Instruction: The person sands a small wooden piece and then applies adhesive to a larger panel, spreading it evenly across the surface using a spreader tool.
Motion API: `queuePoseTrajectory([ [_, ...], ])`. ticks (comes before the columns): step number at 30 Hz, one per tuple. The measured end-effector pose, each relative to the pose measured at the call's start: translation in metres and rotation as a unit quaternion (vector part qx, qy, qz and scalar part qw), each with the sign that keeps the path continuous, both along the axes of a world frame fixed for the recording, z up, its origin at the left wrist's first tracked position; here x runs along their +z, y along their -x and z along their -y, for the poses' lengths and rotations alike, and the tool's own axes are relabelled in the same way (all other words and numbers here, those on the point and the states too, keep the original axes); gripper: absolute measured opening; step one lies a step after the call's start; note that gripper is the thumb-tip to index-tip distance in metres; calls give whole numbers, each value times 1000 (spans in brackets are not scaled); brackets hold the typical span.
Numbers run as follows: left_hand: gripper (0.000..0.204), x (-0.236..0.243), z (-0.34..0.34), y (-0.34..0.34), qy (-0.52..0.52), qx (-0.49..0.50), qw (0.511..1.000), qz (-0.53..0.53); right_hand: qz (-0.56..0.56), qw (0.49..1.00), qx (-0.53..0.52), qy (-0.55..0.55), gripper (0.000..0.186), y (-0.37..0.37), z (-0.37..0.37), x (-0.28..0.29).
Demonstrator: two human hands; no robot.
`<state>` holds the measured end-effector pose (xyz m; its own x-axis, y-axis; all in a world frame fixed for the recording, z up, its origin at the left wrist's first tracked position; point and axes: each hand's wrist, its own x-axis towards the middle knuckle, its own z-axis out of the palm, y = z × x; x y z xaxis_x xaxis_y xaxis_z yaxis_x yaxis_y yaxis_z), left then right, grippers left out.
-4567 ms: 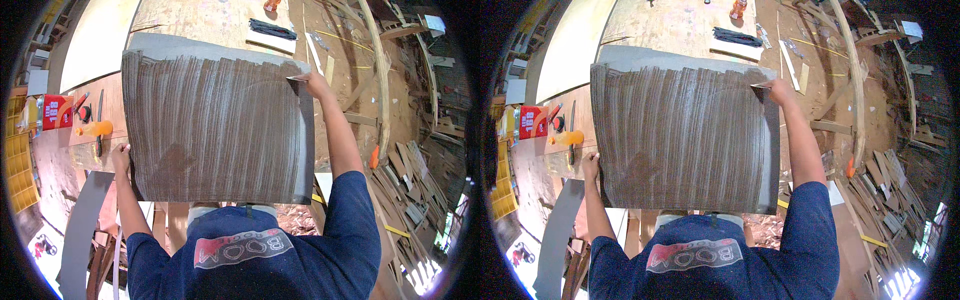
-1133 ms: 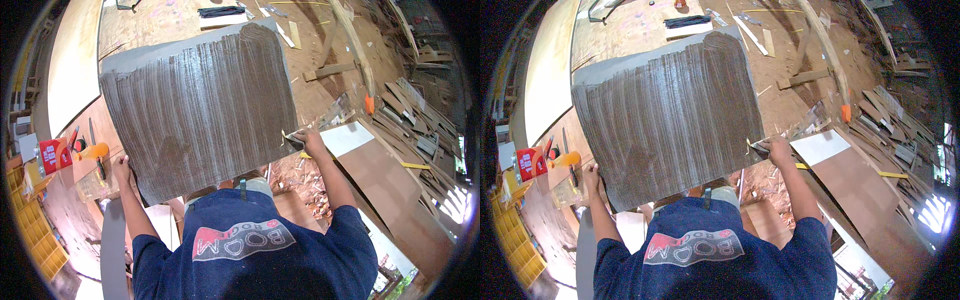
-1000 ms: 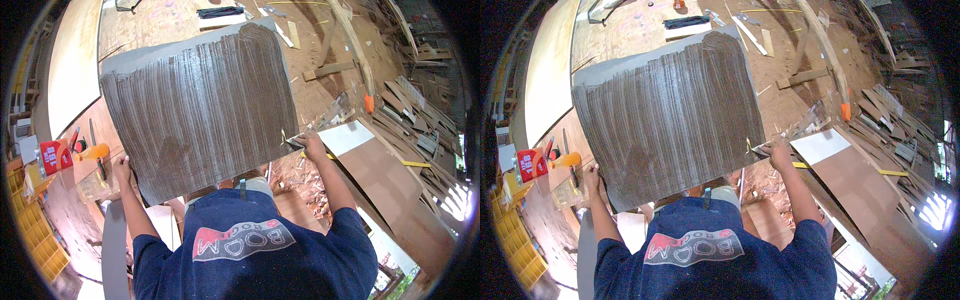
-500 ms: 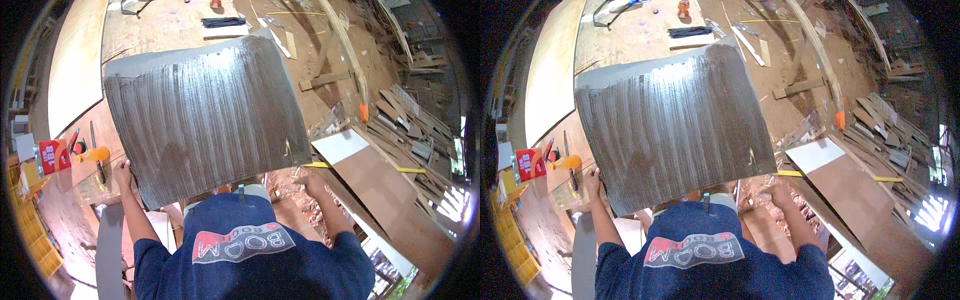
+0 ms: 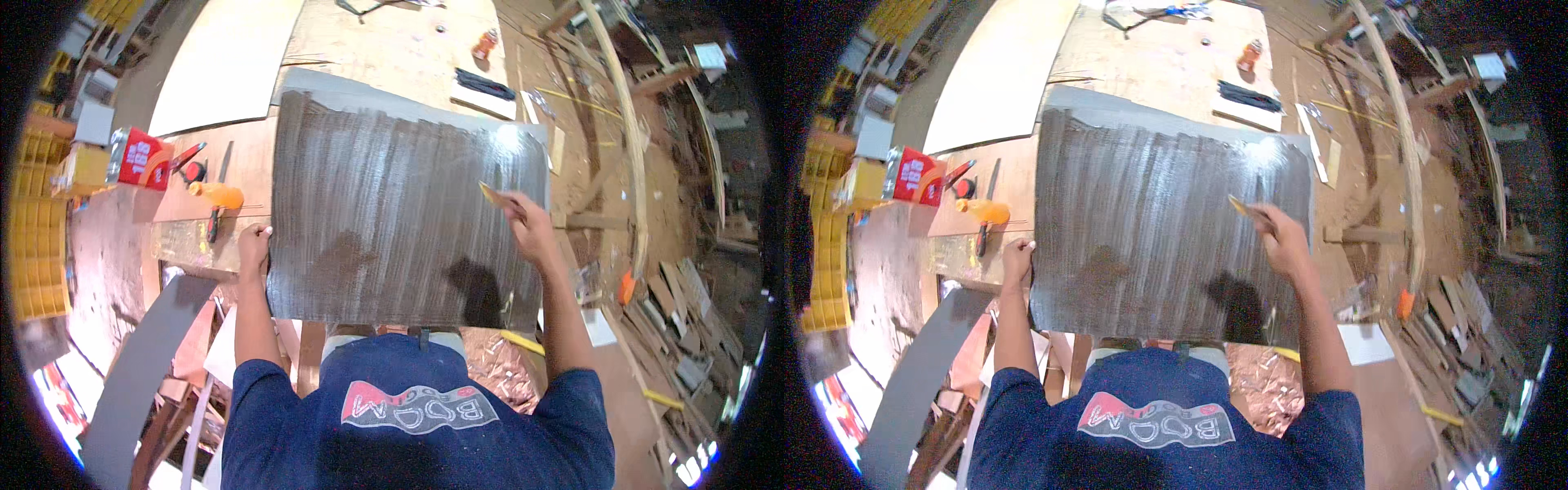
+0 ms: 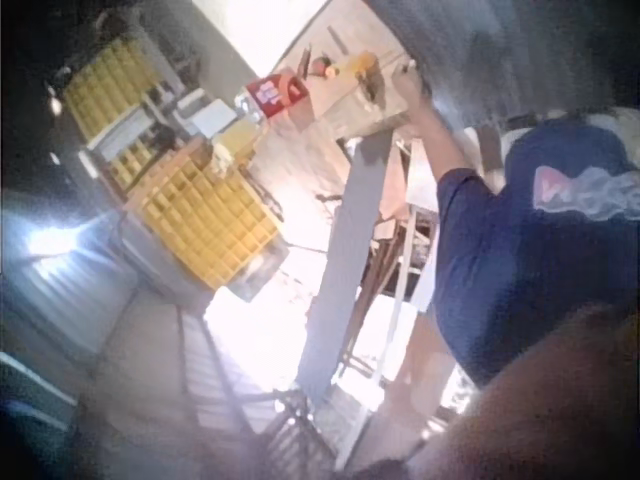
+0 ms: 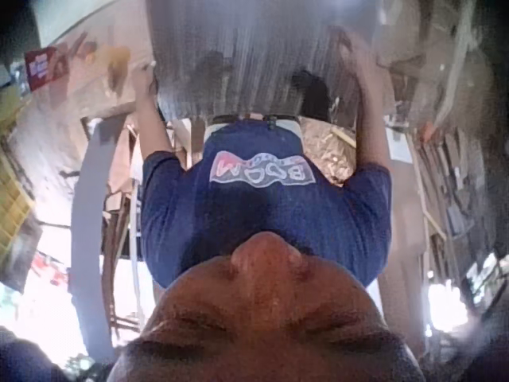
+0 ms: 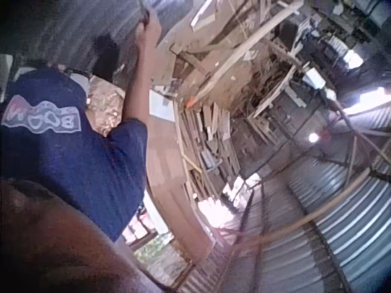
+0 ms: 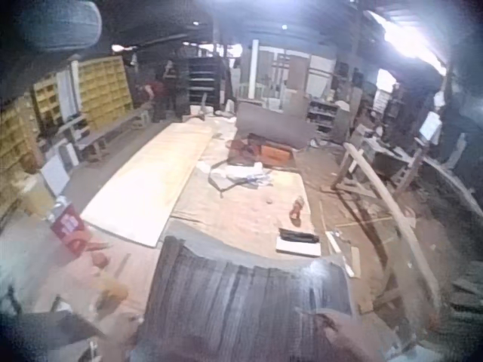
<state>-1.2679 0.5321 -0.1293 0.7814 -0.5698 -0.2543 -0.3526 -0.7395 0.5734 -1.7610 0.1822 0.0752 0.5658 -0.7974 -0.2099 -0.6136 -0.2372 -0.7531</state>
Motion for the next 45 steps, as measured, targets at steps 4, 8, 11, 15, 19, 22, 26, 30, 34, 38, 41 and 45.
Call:
queuePoseTrajectory([
  [4, 16, 8, 2, 3, 22, 28, 999, 0, 80, 952, 193, 222, 49, -107, 63, -57],
  [8, 16, 16, 6, 10, 19, 61, 997, -32, 75, 915, 249, 307, 49, -183, 95, -132],
  [11, 16, 26, 18, 10, 7, 69, 997, -27, 49, 897, 250, 361, 49, -205, 120, -170],
  [15, 17, 20, 6, 6, -12, 26, 1000, -5, 17, 915, 203, 347, 50, -199, 144, -198],
  [19, 18, 14, 3, -1, 14, 57, 993, -106, -198, 899, 52, 387, 46, -179, 133, -184],
  [22, 15, 15, 0, -7, 4, 35, 993, -113, -355, 897, -69, 254, 40, -180, 130, -173],
  [26, 16, 28, 0, -15, -15, 32, 990, -136, -342, 896, -33, 280, 33, -214, 148, -189],
  [30, 18, 38, 13, -24, 3, 5, 983, -183, -343, 898, -88, 263, 27, -207, 206, -239],
  [34, 18, 34, 3, -29, -8, 14, 980, -198, -374, 865, 98, 320, 33, -249, 204, -252],
  [38, 16, 47, -5, -35, -11, 29, 981, -190, -259, 926, 85, 262, 36, -329, 151, -236],
  [41, 16, 44, 3, -35, 3, -2, 980, -201, -272, 895, 115, 335, 34, -318, 172, -250],
  [45, 21, 46, 1, -39, -21, -8, 978, -209, -274, 859, 181, 392, 29, -378, 140, -249],
])
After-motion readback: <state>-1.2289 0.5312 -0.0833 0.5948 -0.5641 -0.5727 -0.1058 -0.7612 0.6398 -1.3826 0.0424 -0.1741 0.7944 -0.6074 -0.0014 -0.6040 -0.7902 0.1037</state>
